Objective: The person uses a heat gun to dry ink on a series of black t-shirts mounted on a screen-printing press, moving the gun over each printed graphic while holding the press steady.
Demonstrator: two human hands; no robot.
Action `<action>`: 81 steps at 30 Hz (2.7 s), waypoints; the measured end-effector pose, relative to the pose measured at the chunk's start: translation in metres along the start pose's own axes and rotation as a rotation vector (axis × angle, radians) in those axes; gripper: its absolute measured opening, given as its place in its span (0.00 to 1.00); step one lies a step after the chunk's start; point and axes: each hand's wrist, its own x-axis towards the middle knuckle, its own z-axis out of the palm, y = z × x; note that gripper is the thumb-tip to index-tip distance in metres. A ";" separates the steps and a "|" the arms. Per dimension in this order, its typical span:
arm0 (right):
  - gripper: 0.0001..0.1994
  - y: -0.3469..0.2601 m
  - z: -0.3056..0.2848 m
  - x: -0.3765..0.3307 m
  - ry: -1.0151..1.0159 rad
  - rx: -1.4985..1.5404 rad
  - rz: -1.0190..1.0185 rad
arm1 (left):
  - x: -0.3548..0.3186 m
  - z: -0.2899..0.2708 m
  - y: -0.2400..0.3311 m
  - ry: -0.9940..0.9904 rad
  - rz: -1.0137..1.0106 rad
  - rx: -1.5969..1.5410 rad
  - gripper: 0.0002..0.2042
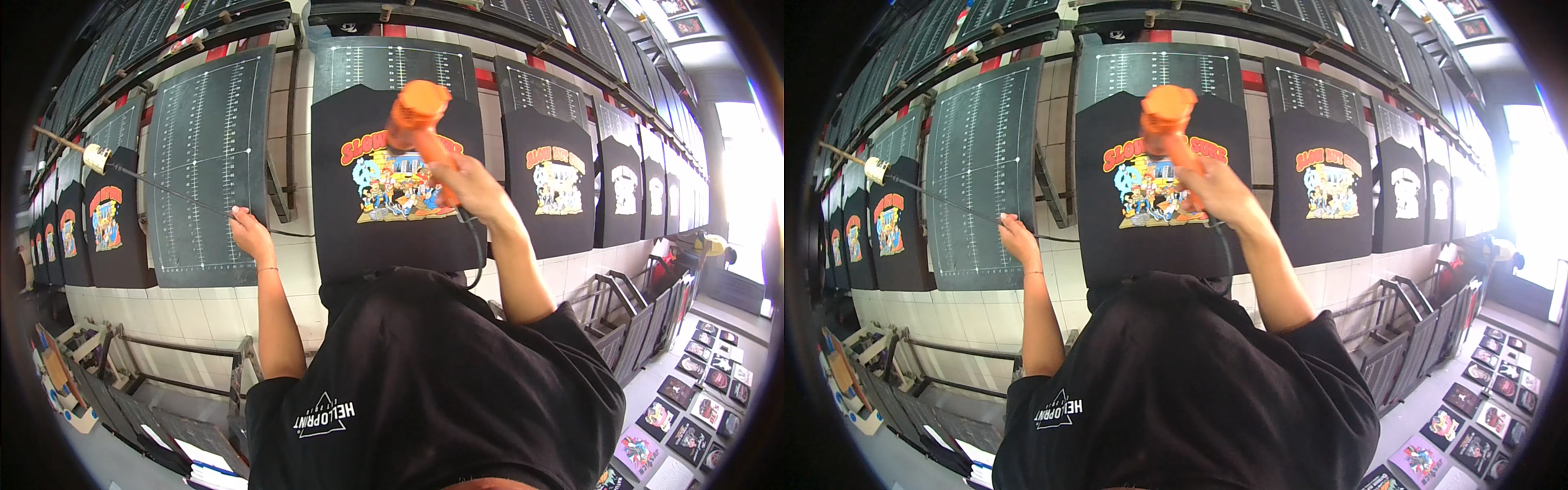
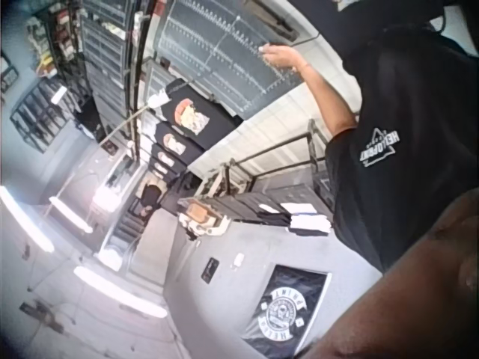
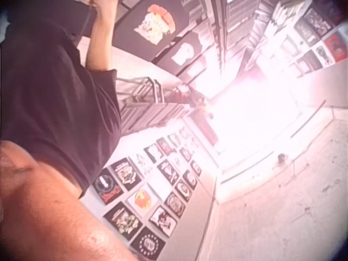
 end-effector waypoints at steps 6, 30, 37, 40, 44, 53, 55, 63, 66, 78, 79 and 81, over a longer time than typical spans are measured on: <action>0.17 0.038 -0.061 -0.042 0.287 0.134 0.062 | -0.002 -0.001 0.007 -0.017 0.005 -0.013 0.25; 0.17 -0.022 0.060 0.029 -0.260 -0.012 -0.134 | -0.007 -0.044 -0.001 -0.105 -0.050 -0.268 0.23; 0.18 -0.008 0.013 -0.017 -0.161 -0.139 -0.077 | -0.081 -0.155 0.128 -1.257 -0.137 -0.030 0.28; 0.18 0.015 -0.030 -0.046 -0.132 -0.049 0.001 | -0.125 -0.147 0.169 -1.534 -0.152 -0.111 0.26; 0.16 0.048 -0.106 -0.095 -0.060 0.042 0.011 | -0.177 -0.102 0.224 -1.934 0.024 -0.326 0.23; 0.17 0.108 -0.307 -0.169 0.036 -0.050 0.074 | -0.341 0.011 0.329 -2.249 0.486 -0.421 0.21; 0.17 0.110 -0.342 -0.169 0.038 -0.122 0.061 | -0.385 0.032 0.334 -2.175 0.560 -0.394 0.18; 0.18 0.088 -0.421 -0.115 -0.085 0.008 -0.164 | -0.476 0.087 0.300 -1.633 0.415 0.406 0.25; 0.17 0.087 -0.409 -0.093 -0.083 0.067 -0.189 | -0.449 0.091 0.253 -1.347 0.202 0.420 0.29; 0.18 0.102 -0.391 -0.059 -0.266 -0.107 0.022 | -0.379 0.108 0.111 -0.043 -0.002 0.616 0.26; 0.19 0.105 -0.388 -0.058 -0.264 -0.116 -0.017 | -0.381 0.114 0.106 -0.001 0.011 0.621 0.25; 0.19 0.113 -0.383 -0.055 -0.263 -0.133 -0.097 | -0.386 0.126 0.098 0.089 0.038 0.633 0.24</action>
